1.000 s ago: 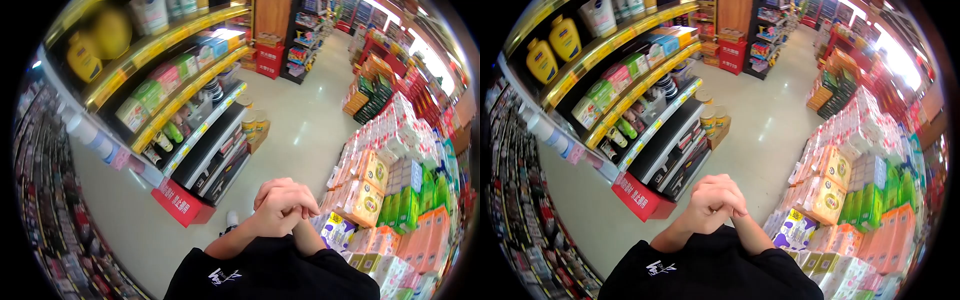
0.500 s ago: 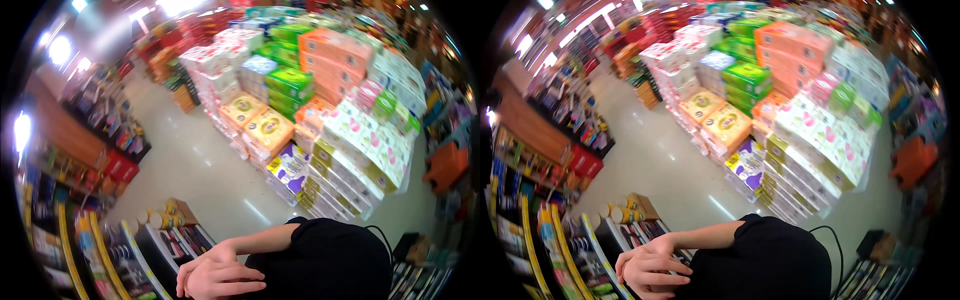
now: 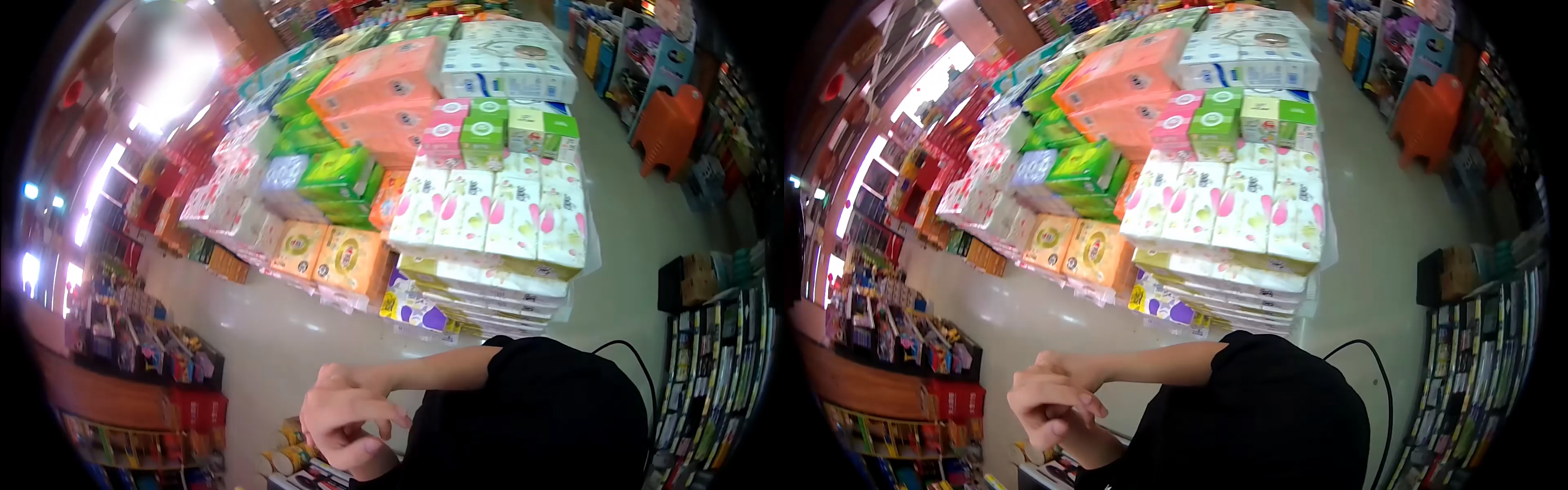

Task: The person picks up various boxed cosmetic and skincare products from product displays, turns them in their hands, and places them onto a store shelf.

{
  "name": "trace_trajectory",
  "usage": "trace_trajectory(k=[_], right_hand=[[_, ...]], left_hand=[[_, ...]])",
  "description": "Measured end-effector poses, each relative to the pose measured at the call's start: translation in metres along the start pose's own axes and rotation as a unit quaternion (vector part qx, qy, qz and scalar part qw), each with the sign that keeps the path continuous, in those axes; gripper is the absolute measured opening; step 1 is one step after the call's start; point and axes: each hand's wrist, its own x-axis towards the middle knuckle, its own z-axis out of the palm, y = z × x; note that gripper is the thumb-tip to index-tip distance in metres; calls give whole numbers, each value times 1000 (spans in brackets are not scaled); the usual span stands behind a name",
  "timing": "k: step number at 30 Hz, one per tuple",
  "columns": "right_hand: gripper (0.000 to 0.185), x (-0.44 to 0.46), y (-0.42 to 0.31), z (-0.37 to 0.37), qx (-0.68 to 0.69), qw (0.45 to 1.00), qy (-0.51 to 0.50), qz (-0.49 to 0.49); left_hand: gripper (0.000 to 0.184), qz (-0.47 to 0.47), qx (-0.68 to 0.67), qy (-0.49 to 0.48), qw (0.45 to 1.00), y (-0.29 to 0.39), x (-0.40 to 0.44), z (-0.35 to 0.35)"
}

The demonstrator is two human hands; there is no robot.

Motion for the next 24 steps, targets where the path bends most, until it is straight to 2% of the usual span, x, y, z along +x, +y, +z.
trace_trajectory(k=[3,6,7,8,9,10,12,13,15,17,18,21,24], right_hand=[[32,-26,-27,-33,-91,987,128,47],[28,-56,-67,-77,-220,912,334,89],[28,-65,-81,-93,-275,863,417,70],[28,-68,-89,-105,-358,776,519,-35],[30,-74,-91,-124,-444,666,591,-98],[38,-89,-97,-140,-501,589,627,-98],[51,-109,-111,-148,-472,554,680,-89],[57,-121,-109,-162,-499,537,672,-105],[64,-130,-115,-171,-496,520,690,-82],[70,-136,-111,-180,-488,517,701,-54],[73,-136,-110,-181,-484,515,706,-40],[76,-135,-105,-183,-505,496,704,-49],[78,-129,-106,-183,-575,449,679,-78]], left_hand=[[27,25,-88,93,992,-46,25,6],[20,-64,-127,248,958,-101,39,-10],[17,-84,-161,318,931,-127,61,-15],[22,-133,-110,368,914,-161,75,-31],[29,-176,-117,383,899,-179,99,-31],[37,-218,-123,398,882,-194,121,-29],[50,-307,-105,352,878,-258,135,-44],[54,-322,-108,348,874,-292,138,-48],[50,-363,-88,368,851,-319,166,-41],[44,-385,-23,300,873,-342,167,-42],[42,-395,11,264,880,-345,171,-43],[36,-385,-10,237,892,-348,165,-45],[34,-357,-93,295,881,-340,152,-44]])
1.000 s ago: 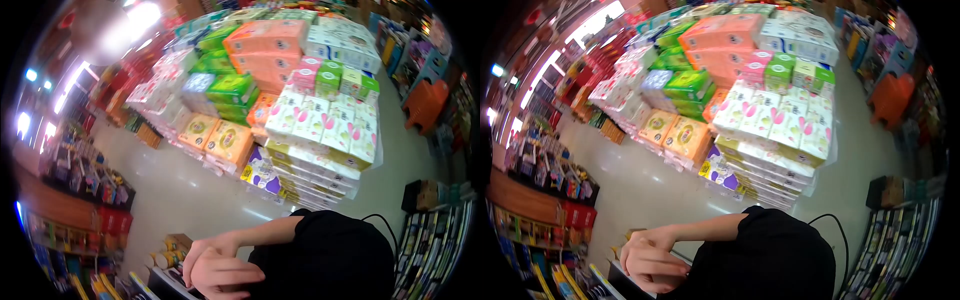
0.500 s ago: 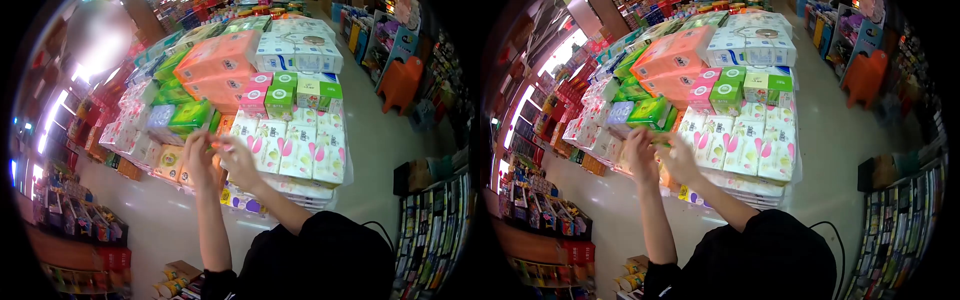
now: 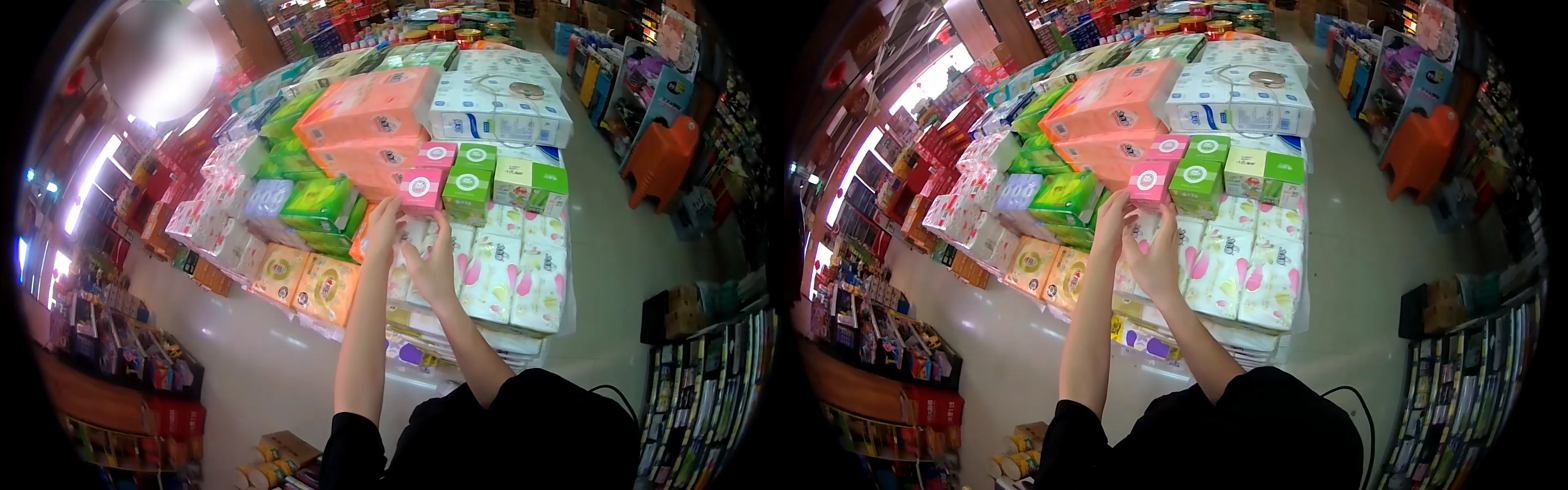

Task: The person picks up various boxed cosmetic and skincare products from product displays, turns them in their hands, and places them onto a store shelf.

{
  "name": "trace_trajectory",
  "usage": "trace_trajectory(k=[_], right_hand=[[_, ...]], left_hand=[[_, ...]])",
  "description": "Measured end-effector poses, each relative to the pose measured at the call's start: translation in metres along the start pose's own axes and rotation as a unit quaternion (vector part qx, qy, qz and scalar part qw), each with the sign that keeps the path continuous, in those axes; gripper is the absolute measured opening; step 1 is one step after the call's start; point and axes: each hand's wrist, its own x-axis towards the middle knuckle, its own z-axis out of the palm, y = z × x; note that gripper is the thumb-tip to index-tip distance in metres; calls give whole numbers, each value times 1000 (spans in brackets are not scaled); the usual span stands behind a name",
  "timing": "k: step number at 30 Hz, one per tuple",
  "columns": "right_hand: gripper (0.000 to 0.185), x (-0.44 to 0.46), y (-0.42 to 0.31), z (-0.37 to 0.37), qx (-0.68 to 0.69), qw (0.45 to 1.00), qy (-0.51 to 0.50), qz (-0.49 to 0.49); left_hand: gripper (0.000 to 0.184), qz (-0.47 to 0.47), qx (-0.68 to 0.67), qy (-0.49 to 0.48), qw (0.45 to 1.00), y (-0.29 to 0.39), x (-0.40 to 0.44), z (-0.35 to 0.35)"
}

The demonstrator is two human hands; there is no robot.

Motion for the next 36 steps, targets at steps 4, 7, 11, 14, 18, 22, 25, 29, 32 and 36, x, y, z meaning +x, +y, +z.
trace_trajectory(k=[4,7,11,14,18,22,25,29,32,36], right_hand=[[74,-9,-18,-3,-59,998,2,-17],[68,-20,-27,8,-111,990,4,-84],[60,-48,-50,32,-52,989,-24,-136],[57,-77,-73,56,16,986,-90,-141],[56,-133,-109,91,114,960,-228,-115],[58,-214,-157,126,206,908,-353,-93],[58,-280,-197,145,273,861,-420,-90],[58,-366,-254,148,326,792,-506,-103],[59,-422,-294,145,376,729,-563,-100],[59,-493,-344,131,422,647,-624,-121]], left_hand=[[33,19,-15,39,999,5,-33,-8],[32,68,-15,83,994,6,-54,-19],[29,176,-33,166,970,12,-97,-51],[29,168,-32,249,953,24,-139,-90],[36,215,163,403,875,34,-218,-162],[40,215,215,508,806,70,-331,-209],[42,217,284,579,733,84,-419,-238],[47,168,338,659,651,107,-539,-253],[51,151,352,707,595,112,-616,-257],[54,143,371,769,501,115,-706,-250]])
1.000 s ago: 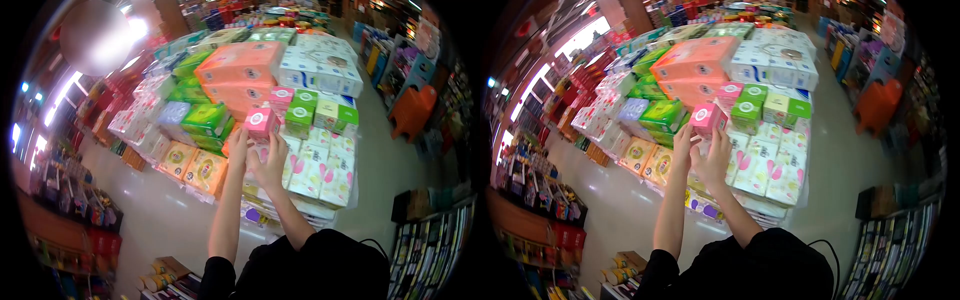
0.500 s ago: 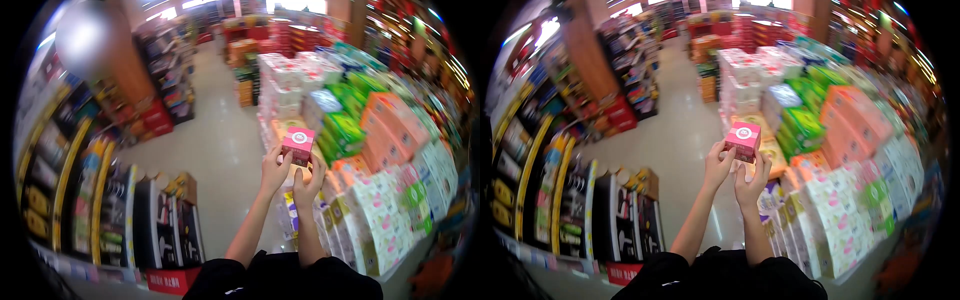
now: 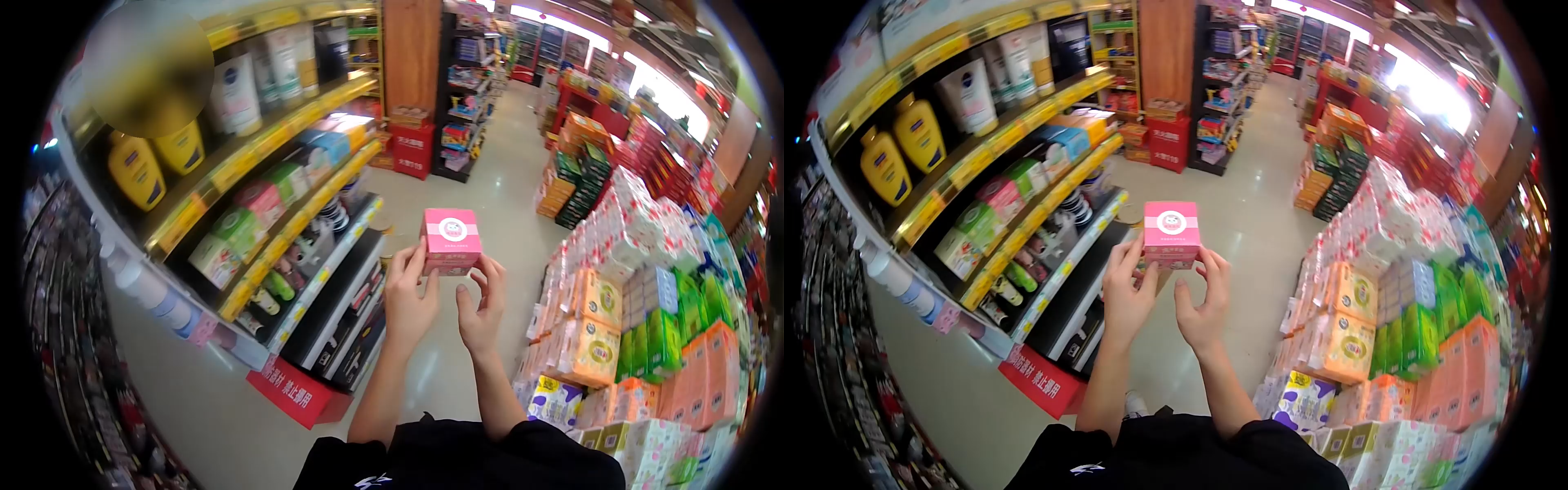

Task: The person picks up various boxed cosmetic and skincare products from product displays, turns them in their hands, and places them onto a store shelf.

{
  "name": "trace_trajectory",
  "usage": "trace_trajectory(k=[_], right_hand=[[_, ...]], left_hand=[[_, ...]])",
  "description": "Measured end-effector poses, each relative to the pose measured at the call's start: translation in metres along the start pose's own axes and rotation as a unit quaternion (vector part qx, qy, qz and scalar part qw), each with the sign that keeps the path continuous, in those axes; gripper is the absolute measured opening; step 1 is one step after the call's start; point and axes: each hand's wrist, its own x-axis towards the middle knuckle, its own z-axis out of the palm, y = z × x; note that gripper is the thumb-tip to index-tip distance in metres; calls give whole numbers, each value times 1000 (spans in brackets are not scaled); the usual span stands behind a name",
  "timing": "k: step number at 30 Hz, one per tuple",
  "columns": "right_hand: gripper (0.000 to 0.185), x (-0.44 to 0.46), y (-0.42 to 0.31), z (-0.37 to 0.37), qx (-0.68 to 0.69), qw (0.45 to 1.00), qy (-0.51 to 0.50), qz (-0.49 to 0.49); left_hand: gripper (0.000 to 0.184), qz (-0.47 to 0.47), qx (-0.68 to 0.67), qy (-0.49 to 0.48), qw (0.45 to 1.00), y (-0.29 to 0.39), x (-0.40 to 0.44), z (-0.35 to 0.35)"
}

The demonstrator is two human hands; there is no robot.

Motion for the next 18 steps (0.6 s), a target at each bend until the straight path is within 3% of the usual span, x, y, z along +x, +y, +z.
trace_trajectory(k=[9,18], right_hand=[[62,1,-32,175,163,979,-118,-11],[64,34,-32,260,210,965,-148,-47]], left_hand=[[54,17,144,141,979,-38,20,-153],[56,3,200,185,962,-63,59,-194]])
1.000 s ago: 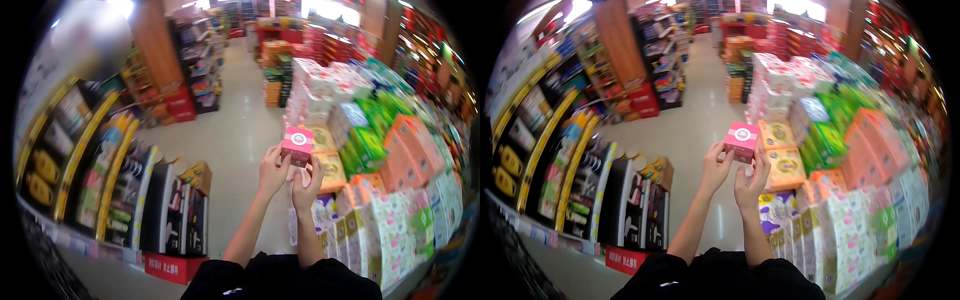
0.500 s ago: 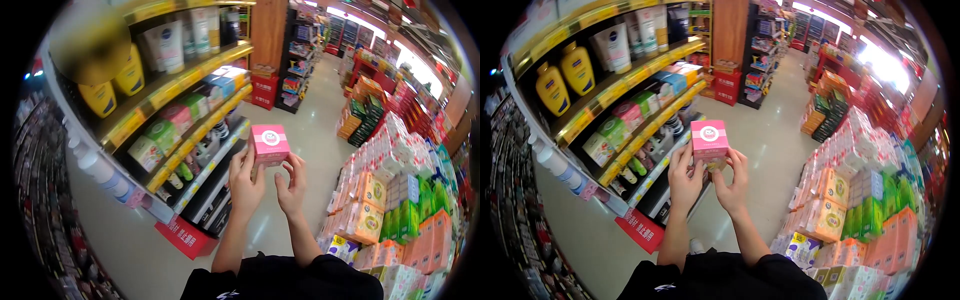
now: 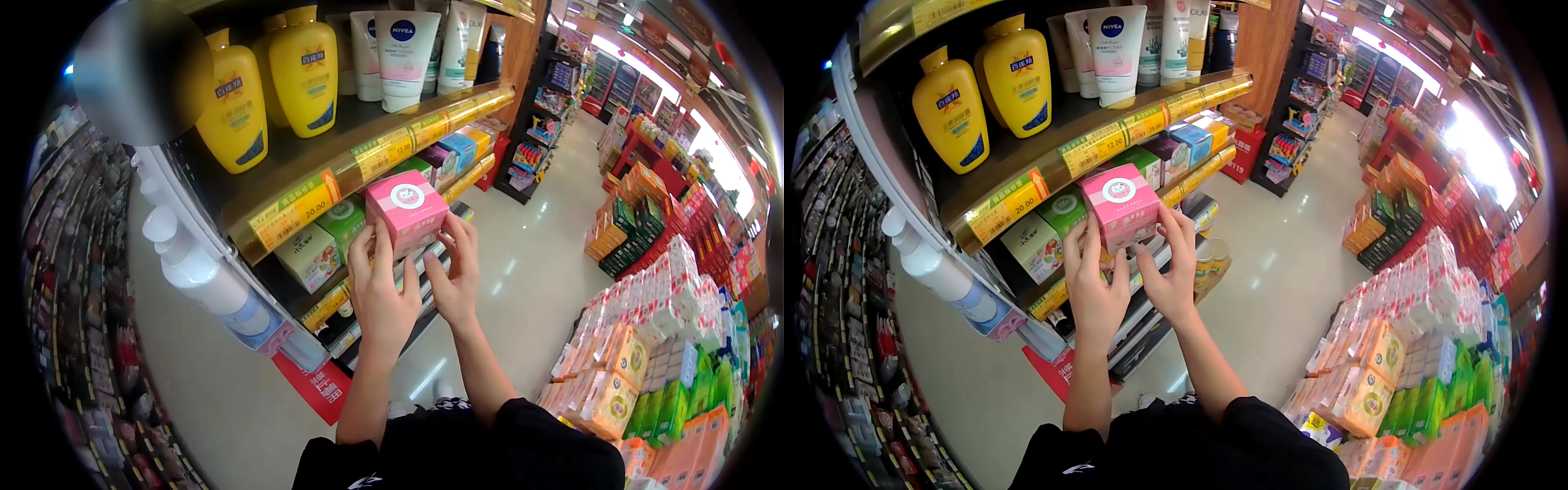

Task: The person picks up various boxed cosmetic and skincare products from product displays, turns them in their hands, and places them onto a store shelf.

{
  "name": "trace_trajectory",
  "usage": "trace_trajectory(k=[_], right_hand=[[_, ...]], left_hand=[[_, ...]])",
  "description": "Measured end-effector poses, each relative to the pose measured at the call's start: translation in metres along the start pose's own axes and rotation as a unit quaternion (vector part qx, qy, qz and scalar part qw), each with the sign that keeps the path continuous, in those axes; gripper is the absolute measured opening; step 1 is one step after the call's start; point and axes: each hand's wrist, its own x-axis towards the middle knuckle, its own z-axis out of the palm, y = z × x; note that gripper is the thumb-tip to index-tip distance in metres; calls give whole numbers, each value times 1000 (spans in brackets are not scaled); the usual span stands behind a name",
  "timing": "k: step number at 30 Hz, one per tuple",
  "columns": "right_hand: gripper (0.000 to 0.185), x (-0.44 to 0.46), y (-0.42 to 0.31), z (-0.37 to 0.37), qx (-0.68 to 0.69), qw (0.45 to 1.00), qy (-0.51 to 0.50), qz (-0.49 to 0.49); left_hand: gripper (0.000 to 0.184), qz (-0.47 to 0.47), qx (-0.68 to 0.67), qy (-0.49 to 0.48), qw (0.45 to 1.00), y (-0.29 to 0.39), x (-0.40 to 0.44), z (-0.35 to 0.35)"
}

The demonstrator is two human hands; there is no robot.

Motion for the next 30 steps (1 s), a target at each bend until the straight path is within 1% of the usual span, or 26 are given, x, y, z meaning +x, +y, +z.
trace_trajectory(k=[2,6,9,12,14,15,16,19,20,23,24,27,28,30], right_hand=[[65,10,7,2,9,1000,-3,-3],[64,23,18,-3,50,999,5,3],[65,37,28,-2,103,994,-12,15],[67,52,43,1,68,996,-46,-20],[65,66,49,4,34,996,-63,-56],[65,72,50,5,23,995,-76,-58],[65,78,52,7,12,994,-89,-59],[59,95,59,13,-4,990,-112,-83],[57,99,61,16,-1,989,-118,-85],[49,109,64,22,7,987,-139,-85],[46,112,66,23,10,985,-148,-84],[41,117,75,26,-3,983,-140,-117],[40,120,76,27,7,981,-142,-132],[41,123,77,29,0,981,-154,-122]], left_hand=[[56,1,16,-4,1000,3,9,2],[60,45,57,4,997,10,18,16],[59,61,140,26,988,10,28,27],[57,-8,114,33,993,3,42,37],[56,13,164,47,985,-6,51,40],[56,21,190,53,980,-9,54,41],[51,14,198,65,978,-10,60,42],[40,-60,290,6,955,-10,72,35],[34,-37,316,31,948,-15,74,36],[34,-23,336,29,941,-26,81,32],[42,-85,337,6,938,-24,83,30],[43,-91,346,-2,934,-29,86,27],[32,-60,359,4,932,-26,87,27],[31,-52,375,9,926,-28,89,28]])
